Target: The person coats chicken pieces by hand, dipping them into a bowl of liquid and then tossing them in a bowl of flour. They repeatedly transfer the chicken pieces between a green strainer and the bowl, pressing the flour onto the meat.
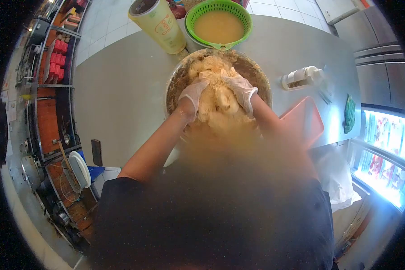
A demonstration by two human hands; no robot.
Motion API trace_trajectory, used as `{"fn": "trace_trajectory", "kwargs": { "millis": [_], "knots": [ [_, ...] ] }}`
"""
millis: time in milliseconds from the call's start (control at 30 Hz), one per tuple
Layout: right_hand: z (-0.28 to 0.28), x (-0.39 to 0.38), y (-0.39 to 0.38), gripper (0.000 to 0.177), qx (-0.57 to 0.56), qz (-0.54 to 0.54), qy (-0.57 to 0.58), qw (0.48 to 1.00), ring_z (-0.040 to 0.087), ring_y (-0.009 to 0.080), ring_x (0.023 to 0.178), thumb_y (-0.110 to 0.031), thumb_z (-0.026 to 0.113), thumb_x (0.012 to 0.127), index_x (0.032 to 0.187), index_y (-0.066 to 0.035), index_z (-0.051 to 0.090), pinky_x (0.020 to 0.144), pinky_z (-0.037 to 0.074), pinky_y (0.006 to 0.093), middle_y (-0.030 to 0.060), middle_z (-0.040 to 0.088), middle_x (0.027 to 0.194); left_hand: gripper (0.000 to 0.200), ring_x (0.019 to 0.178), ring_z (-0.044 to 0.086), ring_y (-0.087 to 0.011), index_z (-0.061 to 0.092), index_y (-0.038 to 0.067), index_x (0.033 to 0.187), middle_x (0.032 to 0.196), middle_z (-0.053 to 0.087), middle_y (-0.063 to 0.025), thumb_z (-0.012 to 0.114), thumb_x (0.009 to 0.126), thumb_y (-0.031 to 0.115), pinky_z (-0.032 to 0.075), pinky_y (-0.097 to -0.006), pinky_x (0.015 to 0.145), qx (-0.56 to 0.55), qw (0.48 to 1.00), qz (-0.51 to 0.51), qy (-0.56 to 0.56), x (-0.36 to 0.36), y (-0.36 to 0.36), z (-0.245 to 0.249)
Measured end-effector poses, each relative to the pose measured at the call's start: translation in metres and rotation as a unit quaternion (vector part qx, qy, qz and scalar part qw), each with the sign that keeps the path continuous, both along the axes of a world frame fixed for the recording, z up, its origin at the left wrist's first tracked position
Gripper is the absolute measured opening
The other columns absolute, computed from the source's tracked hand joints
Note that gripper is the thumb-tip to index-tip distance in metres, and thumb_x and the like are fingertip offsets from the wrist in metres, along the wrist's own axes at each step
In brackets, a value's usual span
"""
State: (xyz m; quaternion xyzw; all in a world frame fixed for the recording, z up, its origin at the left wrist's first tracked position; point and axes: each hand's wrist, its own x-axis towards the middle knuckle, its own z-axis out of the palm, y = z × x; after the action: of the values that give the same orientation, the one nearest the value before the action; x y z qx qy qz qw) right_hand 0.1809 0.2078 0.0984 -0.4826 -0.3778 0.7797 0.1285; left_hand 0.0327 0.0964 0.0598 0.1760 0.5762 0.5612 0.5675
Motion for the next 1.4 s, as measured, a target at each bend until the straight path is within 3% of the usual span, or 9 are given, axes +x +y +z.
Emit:
{"fn": "trace_trajectory", "kwargs": {
  "millis": [133,200,267,367,433,667,867,1200,1400],
  "knots": [
    [0.030,0.010,-0.004,0.058,0.211,0.219,-0.040,0.952,0.061,0.0176,0.112,-0.029,0.063,0.099,0.150,-0.006,0.047,0.099,0.049,0.0320,0.0060,0.065,0.129,0.042,0.120,0.056,-0.0187,0.056,0.004,0.137,0.136,0.058,-0.0101,0.057,0.102,0.027,0.047,-0.0361,0.102,-0.114,0.947,-0.187,0.237,-0.022,-0.007,0.004],
    [0.027,0.017,0.002,0.054,0.237,0.230,-0.148,0.933,0.062,0.0150,0.102,-0.029,0.068,0.097,0.144,-0.005,0.054,0.091,0.051,0.0295,0.0030,0.067,0.120,0.046,0.122,0.056,-0.0205,0.052,0.004,0.141,0.138,0.057,-0.0109,0.056,0.103,0.030,0.048,-0.0375,0.101,-0.129,0.953,-0.137,0.237,-0.023,-0.016,0.015],
    [-0.019,0.033,0.022,0.053,0.200,0.184,-0.212,0.939,0.062,0.0163,0.104,-0.034,0.070,0.097,0.141,-0.006,0.057,0.089,0.052,0.0327,0.0041,0.068,0.119,0.046,0.117,0.062,-0.0250,0.051,0.004,0.141,0.137,0.058,-0.0133,0.047,0.107,0.036,0.051,-0.0397,0.098,-0.059,0.992,0.080,0.081,-0.014,-0.034,0.025],
    [-0.053,0.039,0.031,0.057,0.030,0.025,-0.258,0.965,0.062,0.0200,0.109,-0.043,0.063,0.098,0.141,-0.007,0.055,0.092,0.052,0.0375,0.0074,0.066,0.125,0.057,0.123,0.059,-0.0293,0.040,0.004,0.150,0.144,0.053,-0.0155,0.043,0.108,0.043,0.050,-0.0440,0.102,-0.104,0.968,0.171,-0.152,-0.004,-0.043,0.028],
    [-0.091,0.041,0.035,0.060,-0.050,-0.033,-0.282,0.957,0.062,0.0228,0.110,-0.052,0.058,0.099,0.139,-0.008,0.056,0.093,0.052,0.0406,0.0095,0.065,0.129,0.063,0.125,0.058,-0.0302,0.037,0.006,0.153,0.148,0.049,-0.0155,0.040,0.107,0.049,0.049,-0.0473,0.103,-0.163,0.967,0.145,-0.129,0.001,-0.048,-0.013],
    [-0.151,0.037,0.025,0.060,-0.143,-0.002,-0.167,0.976,0.067,0.0232,0.104,-0.054,0.057,0.101,0.138,-0.007,0.058,0.093,0.055,0.0410,0.0088,0.069,0.122,0.073,0.125,0.058,-0.0320,0.042,0.011,0.152,0.146,0.053,-0.0150,0.040,0.101,0.063,0.050,-0.0543,0.102,-0.235,0.941,0.068,-0.236,0.007,-0.041,-0.085],
    [-0.136,0.009,0.005,0.053,-0.198,0.014,-0.064,0.978,0.066,0.0208,0.108,-0.044,0.059,0.101,0.137,-0.006,0.059,0.095,0.054,0.0394,0.0076,0.067,0.126,0.060,0.121,0.060,-0.0295,0.049,0.009,0.144,0.139,0.058,-0.0140,0.046,0.101,0.051,0.051,-0.0459,0.101,-0.207,0.938,0.089,-0.265,0.010,-0.029,-0.002],
    [-0.017,0.048,0.023,0.043,0.156,0.215,0.111,0.958,0.063,0.0168,0.115,-0.028,0.064,0.101,0.137,-0.004,0.060,0.098,0.054,0.0367,0.0056,0.063,0.134,0.046,0.115,0.063,-0.0226,0.055,0.001,0.136,0.126,0.064,-0.0115,0.057,0.102,0.033,0.054,-0.0411,0.098,-0.009,0.967,0.039,-0.253,-0.024,-0.017,0.032],
    [-0.055,0.068,0.020,0.054,0.036,0.001,-0.053,0.998,0.058,0.0201,0.113,-0.046,0.066,0.097,0.135,-0.009,0.062,0.091,0.051,0.0381,0.0062,0.062,0.134,0.055,0.127,0.054,-0.0231,0.049,0.000,0.143,0.139,0.057,-0.0143,0.056,0.103,0.036,0.045,-0.0408,0.107,-0.032,0.990,0.134,-0.034,-0.006,-0.055,-0.026]
  ]
}}
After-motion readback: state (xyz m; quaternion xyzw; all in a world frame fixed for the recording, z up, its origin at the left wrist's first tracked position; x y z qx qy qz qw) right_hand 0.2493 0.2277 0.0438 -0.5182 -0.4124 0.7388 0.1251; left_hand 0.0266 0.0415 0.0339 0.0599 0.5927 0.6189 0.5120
